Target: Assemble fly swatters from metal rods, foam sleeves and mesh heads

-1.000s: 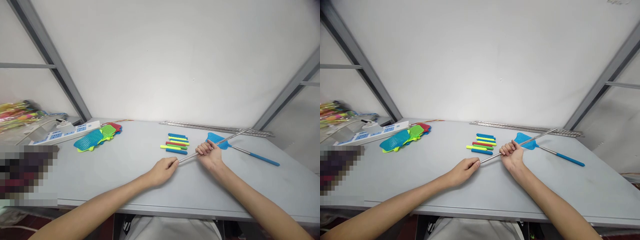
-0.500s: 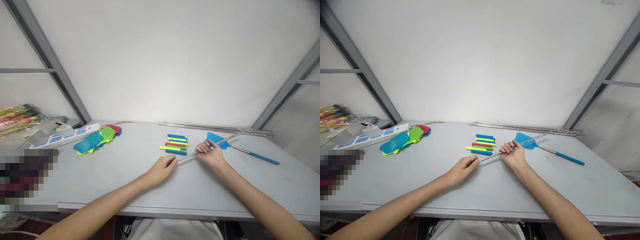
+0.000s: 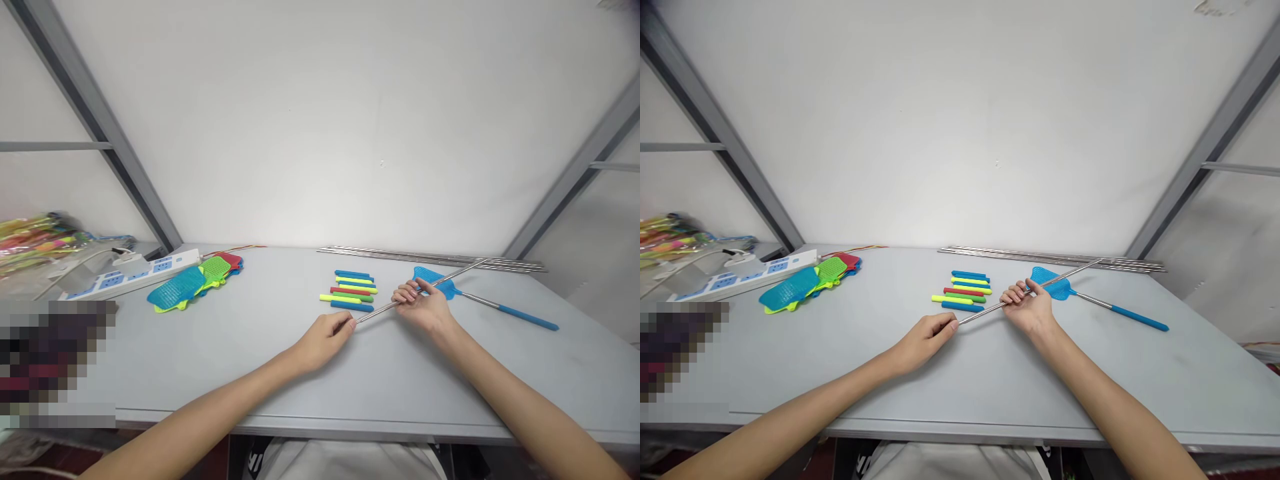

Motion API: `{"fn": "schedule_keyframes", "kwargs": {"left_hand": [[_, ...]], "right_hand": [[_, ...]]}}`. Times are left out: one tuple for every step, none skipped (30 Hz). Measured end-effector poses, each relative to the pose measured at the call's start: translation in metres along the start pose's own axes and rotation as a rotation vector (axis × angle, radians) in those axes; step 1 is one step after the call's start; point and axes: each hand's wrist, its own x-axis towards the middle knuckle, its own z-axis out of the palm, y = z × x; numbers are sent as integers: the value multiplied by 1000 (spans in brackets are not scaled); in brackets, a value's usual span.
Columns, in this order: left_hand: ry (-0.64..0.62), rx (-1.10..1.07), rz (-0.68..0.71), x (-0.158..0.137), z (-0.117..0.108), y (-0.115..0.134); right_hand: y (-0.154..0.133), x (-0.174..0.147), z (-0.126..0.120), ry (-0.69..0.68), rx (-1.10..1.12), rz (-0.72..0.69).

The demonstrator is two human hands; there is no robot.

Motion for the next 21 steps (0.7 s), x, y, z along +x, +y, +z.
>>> {"fn": "schedule_keyframes", "kwargs": {"left_hand": [[2, -1, 1, 0, 0, 0], [1, -2, 2, 0, 0, 0], [-1, -2, 3, 0, 0, -1], [-4, -3, 4, 0, 0, -1], [-9, -4, 8, 0, 0, -1], [-12, -4, 11, 0, 0, -2], [-13, -4, 13, 0, 0, -2], [-10, -3, 12, 0, 0, -2], [-3, 0, 8, 0, -1, -1], [4, 5, 1, 0, -1, -1], [10, 10, -4, 0, -1, 0], [12, 14, -7, 0, -1, 1], [13, 17, -8, 0, -1, 1], [14, 20, -7, -1, -1, 2], [14, 22, -5, -1, -1, 2], [15, 24, -3, 0, -1, 3], [17, 24, -2, 0, -1, 3], [19, 23, -2, 0, -1, 2], [18, 19, -2, 0, -1, 2], [17, 14, -2, 0, -1, 2], [15, 10, -3, 0, -1, 1]], "right_hand": [[0, 0, 0, 4, -2, -1], [0, 0, 1, 9, -2, 0], [-1, -1, 2, 16, -3, 1], [-2, -1, 3, 22, -1, 2], [-3, -1, 3, 29, 2, -1], [-5, 0, 3, 35, 6, -7], [-7, 0, 3, 37, 8, -21], [-10, 1, 3, 34, 6, -40], [-13, 2, 2, 29, 1, -63], [-16, 3, 1, 23, -8, -87], [-19, 5, 0, 22, -14, -104], [-22, 6, -1, 24, -16, -116], [-24, 6, -1, 27, -16, -121], [-26, 7, -2, 30, -14, -122], [-28, 7, -2, 29, -12, -123], [-29, 7, -1, 24, -9, -124], [-30, 6, -1, 18, -5, -125], [-30, 6, -1, 14, 3, -125], [-31, 6, -1, 12, 14, -124], [-32, 6, -1, 14, 26, -120], [-33, 6, -1, 18, 40, -115]]}}
